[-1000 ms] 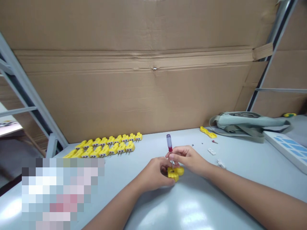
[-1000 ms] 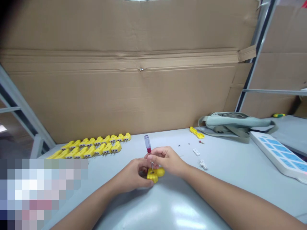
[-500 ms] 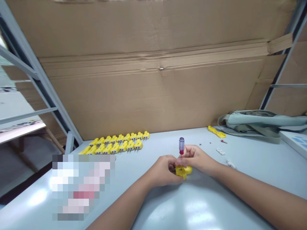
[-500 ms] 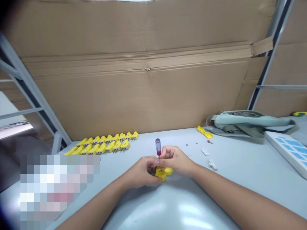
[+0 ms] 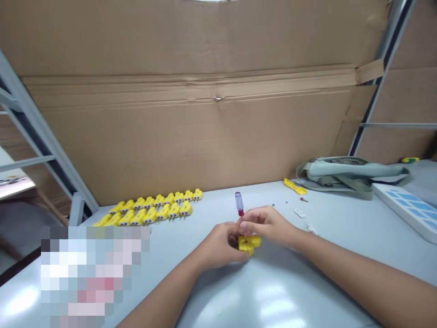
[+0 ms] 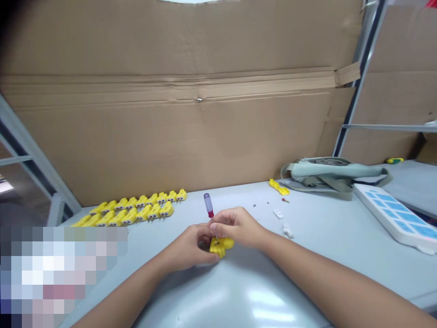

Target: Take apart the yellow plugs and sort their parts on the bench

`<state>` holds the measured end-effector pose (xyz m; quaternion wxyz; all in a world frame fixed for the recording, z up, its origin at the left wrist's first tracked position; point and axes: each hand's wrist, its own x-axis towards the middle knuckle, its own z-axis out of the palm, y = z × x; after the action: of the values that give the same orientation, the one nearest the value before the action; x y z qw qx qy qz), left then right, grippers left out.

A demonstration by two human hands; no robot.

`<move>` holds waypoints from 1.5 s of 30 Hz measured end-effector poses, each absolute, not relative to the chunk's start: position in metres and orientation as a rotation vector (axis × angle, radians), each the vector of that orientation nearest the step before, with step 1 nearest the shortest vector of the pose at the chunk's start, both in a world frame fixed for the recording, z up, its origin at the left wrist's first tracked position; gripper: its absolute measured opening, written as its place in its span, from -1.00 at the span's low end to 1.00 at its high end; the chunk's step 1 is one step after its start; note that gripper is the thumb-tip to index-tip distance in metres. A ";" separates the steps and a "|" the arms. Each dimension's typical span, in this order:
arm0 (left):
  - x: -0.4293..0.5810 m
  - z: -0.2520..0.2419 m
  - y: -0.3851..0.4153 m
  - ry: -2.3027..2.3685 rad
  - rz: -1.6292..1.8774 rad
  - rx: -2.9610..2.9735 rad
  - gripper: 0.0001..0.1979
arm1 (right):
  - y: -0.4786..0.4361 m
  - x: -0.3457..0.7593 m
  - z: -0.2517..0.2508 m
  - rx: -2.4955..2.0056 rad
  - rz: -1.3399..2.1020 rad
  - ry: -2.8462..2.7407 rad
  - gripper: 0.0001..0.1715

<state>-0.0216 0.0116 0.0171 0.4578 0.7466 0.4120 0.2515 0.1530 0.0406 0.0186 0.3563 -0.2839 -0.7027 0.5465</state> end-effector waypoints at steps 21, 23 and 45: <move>-0.027 0.021 0.020 1.077 0.671 2.004 -0.84 | 0.043 0.159 0.032 -0.708 1.227 -1.793 -0.76; -0.029 0.022 0.021 1.044 0.660 2.055 -0.84 | 0.044 0.160 0.034 -0.702 1.214 -1.789 -0.75; -0.014 0.042 0.010 1.141 1.002 1.539 -0.80 | 0.034 0.156 0.027 -0.608 0.296 -2.170 -0.90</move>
<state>-0.0137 0.0096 0.0418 0.4702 0.6282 0.4657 0.4091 0.1560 0.0345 0.0267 0.4208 -0.2428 -0.8660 0.1183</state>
